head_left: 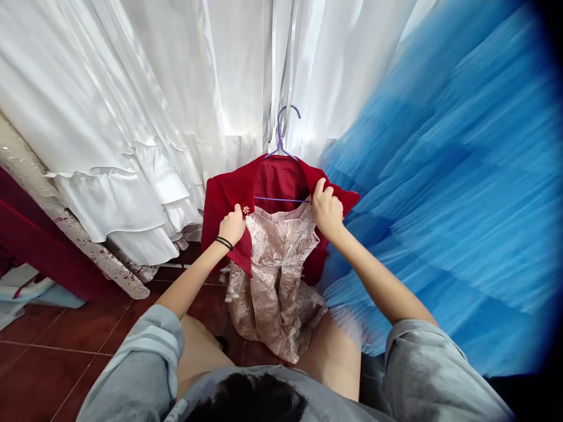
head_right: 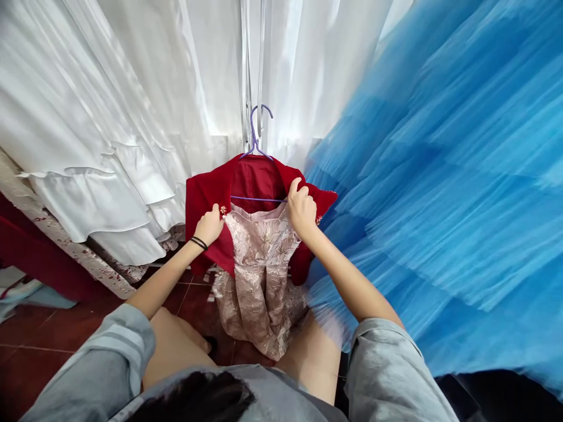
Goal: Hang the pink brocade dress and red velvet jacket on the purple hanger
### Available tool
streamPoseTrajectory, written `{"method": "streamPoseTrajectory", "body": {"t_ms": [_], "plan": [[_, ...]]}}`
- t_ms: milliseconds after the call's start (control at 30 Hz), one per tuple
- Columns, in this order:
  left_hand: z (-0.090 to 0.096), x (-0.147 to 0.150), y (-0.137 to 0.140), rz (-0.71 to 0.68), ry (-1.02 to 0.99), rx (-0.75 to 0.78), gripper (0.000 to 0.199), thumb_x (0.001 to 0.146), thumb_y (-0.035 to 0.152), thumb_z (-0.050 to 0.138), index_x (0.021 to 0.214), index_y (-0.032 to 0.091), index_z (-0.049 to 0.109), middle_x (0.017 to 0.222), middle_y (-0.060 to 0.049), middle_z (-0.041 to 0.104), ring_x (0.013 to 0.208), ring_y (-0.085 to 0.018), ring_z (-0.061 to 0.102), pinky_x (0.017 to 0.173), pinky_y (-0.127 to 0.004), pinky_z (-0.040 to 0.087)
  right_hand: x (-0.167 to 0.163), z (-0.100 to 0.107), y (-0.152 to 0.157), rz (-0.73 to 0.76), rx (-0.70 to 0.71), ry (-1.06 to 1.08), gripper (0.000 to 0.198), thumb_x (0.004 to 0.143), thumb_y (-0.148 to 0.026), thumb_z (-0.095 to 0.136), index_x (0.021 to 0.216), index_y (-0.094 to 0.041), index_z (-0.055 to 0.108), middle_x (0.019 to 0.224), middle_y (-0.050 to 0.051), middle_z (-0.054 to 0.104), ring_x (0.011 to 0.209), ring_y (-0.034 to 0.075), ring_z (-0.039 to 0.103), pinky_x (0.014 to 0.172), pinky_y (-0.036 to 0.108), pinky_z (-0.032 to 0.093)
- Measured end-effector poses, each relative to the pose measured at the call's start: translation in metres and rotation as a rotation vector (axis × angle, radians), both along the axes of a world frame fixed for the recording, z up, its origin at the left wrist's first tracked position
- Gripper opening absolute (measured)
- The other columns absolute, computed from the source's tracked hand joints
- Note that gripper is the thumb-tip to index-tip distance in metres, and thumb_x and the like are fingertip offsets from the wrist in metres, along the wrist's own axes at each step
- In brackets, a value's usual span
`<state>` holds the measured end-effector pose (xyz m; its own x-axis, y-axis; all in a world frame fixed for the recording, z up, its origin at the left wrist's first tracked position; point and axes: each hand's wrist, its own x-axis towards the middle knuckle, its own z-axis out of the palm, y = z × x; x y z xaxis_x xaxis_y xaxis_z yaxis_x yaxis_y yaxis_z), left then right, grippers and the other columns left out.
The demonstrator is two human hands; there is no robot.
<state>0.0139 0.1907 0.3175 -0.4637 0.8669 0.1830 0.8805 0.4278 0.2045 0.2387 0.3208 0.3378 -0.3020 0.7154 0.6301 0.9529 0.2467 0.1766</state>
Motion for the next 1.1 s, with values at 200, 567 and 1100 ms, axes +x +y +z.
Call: {"method": "streamPoseTrajectory", "body": {"t_ms": [200,567,1100], "plan": [[0.001,0.000,0.011,-0.119,-0.124,0.136,0.024,0.098,0.031,0.042,0.105,0.015,0.059,0.096,-0.019,0.072,0.095,-0.033,0.071,0.077,-0.036,0.051,0.020,-0.006,-0.009,0.112,-0.048,0.025,0.055,0.093,-0.006,0.028,0.146,-0.002,0.040,0.092,0.019,0.065,0.084,0.026,0.063,0.064,0.032,0.047],[0.004,0.018,0.031,-0.296,-0.220,0.271,0.024,0.097,0.031,0.043,0.091,0.017,0.061,0.084,-0.014,0.072,0.080,-0.026,0.070,0.070,-0.030,0.046,-0.043,-0.055,-0.049,0.186,-0.201,0.286,0.062,0.093,-0.011,0.031,0.155,-0.015,0.030,0.092,0.016,0.062,0.080,0.023,0.063,0.064,0.029,0.051],[0.038,-0.126,0.067,-0.276,-0.036,0.656,0.032,0.094,0.042,0.041,0.083,0.019,0.060,0.082,-0.007,0.062,0.090,-0.024,0.058,0.087,-0.034,0.044,0.080,-0.014,0.108,0.563,-0.383,0.701,0.065,0.090,-0.068,0.030,0.069,-0.015,0.061,0.063,0.005,0.058,0.064,0.017,0.050,0.066,0.030,0.042]]}}
